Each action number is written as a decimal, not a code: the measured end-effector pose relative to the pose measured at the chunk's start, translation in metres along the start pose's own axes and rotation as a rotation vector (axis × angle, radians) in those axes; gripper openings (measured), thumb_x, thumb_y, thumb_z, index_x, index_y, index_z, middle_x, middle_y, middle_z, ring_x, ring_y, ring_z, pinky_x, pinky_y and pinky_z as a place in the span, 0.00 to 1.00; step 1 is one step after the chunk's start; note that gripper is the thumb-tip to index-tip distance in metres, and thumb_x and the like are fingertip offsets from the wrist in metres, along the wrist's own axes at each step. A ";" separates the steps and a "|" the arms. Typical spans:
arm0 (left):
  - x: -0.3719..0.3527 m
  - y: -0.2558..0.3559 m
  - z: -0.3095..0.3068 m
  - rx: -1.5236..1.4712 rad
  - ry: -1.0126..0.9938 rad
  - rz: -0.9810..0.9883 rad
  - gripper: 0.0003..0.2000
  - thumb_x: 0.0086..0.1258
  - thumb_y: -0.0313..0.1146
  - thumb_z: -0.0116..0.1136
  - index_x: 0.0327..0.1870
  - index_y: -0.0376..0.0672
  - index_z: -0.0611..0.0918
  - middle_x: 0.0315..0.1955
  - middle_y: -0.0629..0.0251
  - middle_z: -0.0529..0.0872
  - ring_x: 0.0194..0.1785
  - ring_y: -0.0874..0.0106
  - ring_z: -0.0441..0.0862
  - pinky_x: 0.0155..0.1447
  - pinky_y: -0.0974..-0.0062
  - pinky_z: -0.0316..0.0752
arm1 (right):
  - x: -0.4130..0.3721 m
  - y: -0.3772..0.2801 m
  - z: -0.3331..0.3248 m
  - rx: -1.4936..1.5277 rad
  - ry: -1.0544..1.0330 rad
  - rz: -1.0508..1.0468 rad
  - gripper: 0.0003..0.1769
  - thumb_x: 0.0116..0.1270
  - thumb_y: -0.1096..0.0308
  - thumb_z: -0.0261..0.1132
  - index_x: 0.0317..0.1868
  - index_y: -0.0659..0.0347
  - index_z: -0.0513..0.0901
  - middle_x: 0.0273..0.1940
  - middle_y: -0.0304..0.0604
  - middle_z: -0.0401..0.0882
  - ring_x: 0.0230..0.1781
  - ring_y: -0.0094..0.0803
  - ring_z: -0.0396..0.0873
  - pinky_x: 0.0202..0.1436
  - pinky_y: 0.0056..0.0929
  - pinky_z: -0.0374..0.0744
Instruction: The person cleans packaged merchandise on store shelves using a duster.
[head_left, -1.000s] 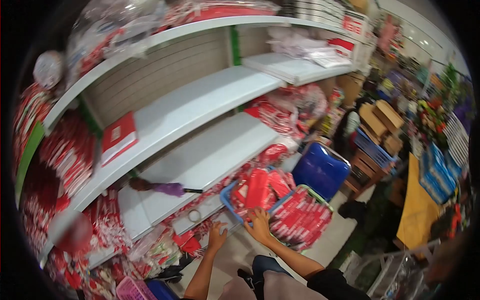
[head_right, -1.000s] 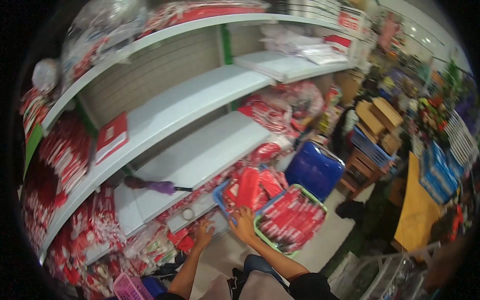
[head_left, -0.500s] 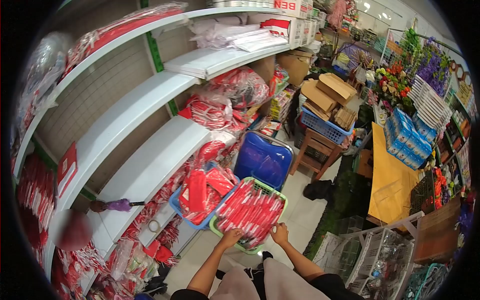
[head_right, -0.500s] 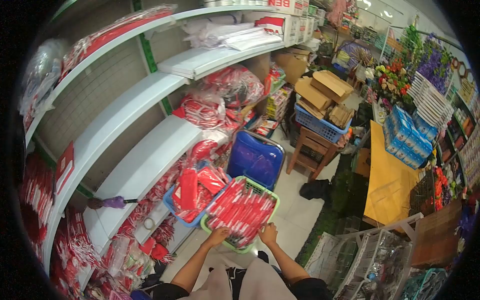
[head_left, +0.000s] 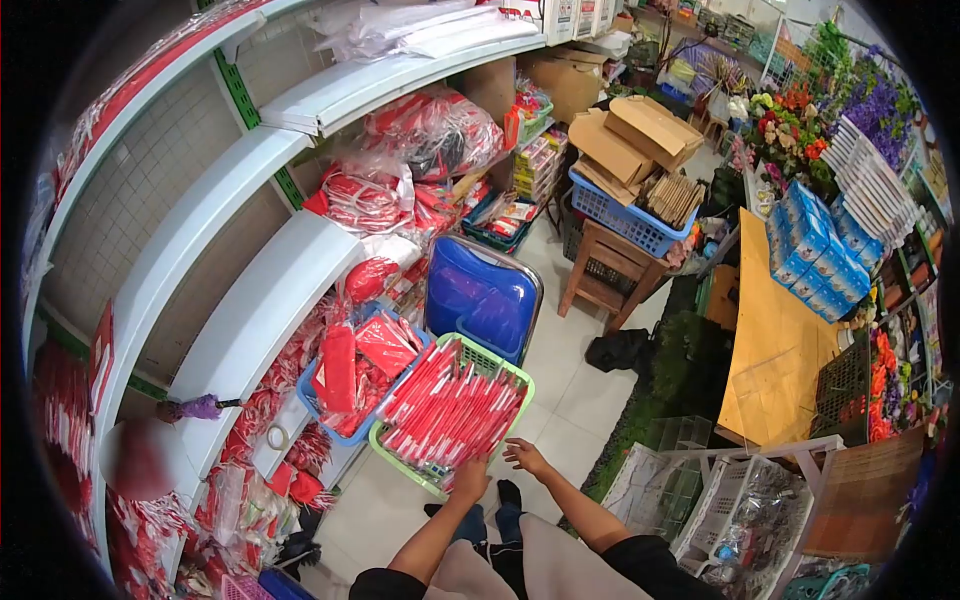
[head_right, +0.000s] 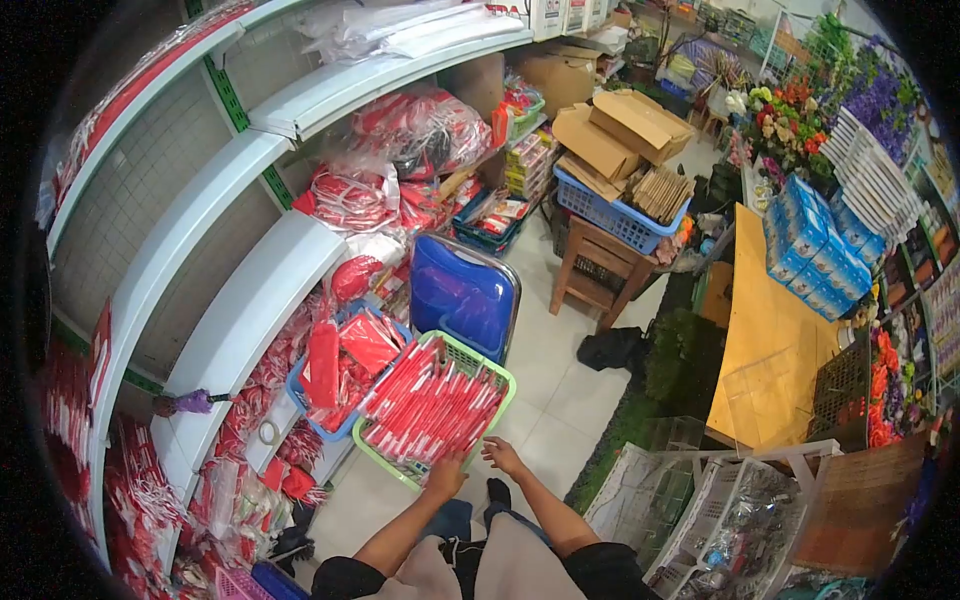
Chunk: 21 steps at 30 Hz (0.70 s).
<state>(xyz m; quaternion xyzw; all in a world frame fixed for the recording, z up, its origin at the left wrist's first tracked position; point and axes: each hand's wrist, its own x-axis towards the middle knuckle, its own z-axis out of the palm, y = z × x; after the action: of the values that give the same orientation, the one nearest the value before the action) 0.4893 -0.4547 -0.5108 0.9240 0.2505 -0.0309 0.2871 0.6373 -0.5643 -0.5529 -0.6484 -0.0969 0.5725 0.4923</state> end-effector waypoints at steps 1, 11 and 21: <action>0.003 0.002 0.000 0.038 -0.029 -0.092 0.17 0.55 0.28 0.59 0.47 0.40 0.74 0.37 0.50 0.83 0.44 0.52 0.80 0.46 0.58 0.75 | 0.000 0.001 0.004 0.008 -0.006 0.020 0.20 0.70 0.57 0.51 0.60 0.50 0.69 0.47 0.43 0.78 0.46 0.32 0.78 0.45 0.35 0.77; 0.016 0.009 -0.060 -0.230 -0.097 -0.193 0.16 0.52 0.26 0.55 0.44 0.46 0.83 0.37 0.56 0.85 0.40 0.59 0.83 0.44 0.65 0.76 | -0.016 0.023 -0.014 0.220 -0.001 0.199 0.29 0.68 0.44 0.51 0.60 0.57 0.68 0.48 0.52 0.78 0.48 0.41 0.78 0.48 0.44 0.78; -0.007 0.075 -0.199 -1.023 -0.316 -0.080 0.15 0.64 0.23 0.55 0.53 0.36 0.78 0.43 0.68 0.82 0.43 0.78 0.78 0.49 0.81 0.71 | -0.030 -0.027 0.015 0.867 -0.362 0.307 0.42 0.61 0.34 0.52 0.65 0.59 0.62 0.59 0.54 0.69 0.58 0.45 0.71 0.59 0.46 0.72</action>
<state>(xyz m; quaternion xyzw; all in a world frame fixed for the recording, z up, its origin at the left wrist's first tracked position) 0.5020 -0.4021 -0.3046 0.6400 0.2224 -0.0546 0.7335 0.6270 -0.5639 -0.5111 -0.2809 0.1629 0.7295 0.6020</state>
